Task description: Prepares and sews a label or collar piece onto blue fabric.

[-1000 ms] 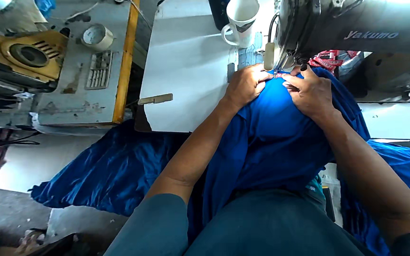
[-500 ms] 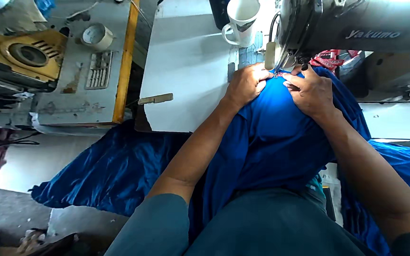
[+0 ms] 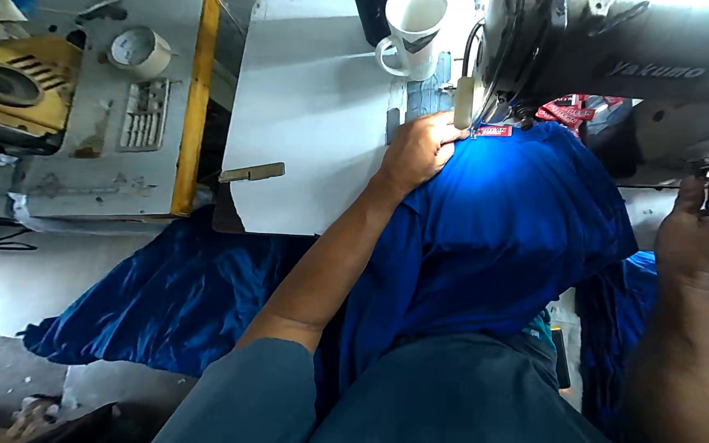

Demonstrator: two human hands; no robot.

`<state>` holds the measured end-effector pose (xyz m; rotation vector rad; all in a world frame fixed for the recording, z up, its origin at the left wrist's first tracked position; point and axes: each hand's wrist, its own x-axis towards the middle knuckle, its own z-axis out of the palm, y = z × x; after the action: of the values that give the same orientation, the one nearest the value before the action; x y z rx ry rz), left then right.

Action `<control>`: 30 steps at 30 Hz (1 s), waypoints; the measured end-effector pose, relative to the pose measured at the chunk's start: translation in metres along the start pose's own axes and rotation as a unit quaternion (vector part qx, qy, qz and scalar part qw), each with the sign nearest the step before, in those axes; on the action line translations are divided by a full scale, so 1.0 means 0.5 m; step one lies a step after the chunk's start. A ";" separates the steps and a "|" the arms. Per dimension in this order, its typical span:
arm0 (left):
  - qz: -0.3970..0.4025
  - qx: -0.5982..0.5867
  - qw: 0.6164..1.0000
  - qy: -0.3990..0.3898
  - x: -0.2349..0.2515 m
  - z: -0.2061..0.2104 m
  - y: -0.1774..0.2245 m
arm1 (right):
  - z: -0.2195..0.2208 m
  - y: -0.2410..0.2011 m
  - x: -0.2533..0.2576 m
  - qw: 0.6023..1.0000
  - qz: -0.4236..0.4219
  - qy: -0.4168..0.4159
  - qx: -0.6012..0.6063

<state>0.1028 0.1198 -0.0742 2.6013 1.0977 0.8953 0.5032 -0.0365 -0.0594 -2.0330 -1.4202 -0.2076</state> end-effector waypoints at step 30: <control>0.001 -0.001 1.000 -0.004 -0.012 -0.005 0.005 | 0.005 -0.032 -0.030 0.994 0.010 -0.044 -0.101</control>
<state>0.0995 0.1138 -0.0737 2.6025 1.0905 0.8861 0.4826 -0.0436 -0.0617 -2.2441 -1.4832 -0.2648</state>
